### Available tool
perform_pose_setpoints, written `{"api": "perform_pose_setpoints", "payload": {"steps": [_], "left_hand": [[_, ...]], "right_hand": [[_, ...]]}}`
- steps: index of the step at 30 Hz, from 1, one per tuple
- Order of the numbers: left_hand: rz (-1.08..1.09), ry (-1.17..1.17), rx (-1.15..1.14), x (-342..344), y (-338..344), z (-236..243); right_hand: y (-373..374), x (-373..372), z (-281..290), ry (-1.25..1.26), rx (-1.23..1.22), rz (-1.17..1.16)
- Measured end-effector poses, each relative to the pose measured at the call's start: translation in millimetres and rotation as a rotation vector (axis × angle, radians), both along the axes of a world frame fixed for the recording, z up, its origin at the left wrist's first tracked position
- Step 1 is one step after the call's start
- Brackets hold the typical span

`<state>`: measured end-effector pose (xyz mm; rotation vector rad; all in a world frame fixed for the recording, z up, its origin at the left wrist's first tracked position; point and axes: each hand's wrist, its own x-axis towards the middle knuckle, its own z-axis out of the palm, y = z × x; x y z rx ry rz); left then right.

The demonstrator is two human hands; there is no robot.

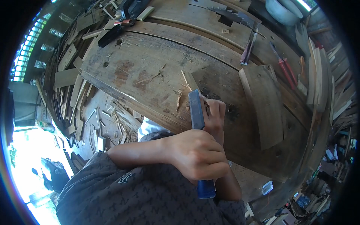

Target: The recorder shapes a small piece of wood with a chisel and then brushes off sawdust from the workbench.

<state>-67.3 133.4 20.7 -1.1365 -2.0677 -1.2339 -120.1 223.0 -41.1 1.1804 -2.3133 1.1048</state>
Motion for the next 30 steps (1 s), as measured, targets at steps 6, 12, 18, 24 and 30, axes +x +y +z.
{"api": "perform_pose_setpoints", "payload": {"steps": [6, 12, 18, 24, 30], "left_hand": [[0.062, 0.036, -0.004, 0.6, 8.3, -12.2], [0.061, 0.067, -0.075, -2.9, 11.9, -9.6], [0.075, 0.135, -0.043, -4.7, 11.9, -15.5], [0.056, 0.073, -0.100, -4.0, 11.8, -9.9], [0.014, 0.023, -0.120, -7.9, 11.0, -2.1]], "right_hand": [[1.9, 2.6, 1.0, -0.017, 0.085, 0.026], [2.6, 6.4, 5.8, -0.140, 0.025, -0.035], [2.0, 2.2, 4.9, -0.073, 0.041, 0.016], [4.8, 0.8, 2.4, -0.111, 0.041, -0.037], [4.2, 0.3, 1.0, -0.194, -0.033, -0.066]]}}
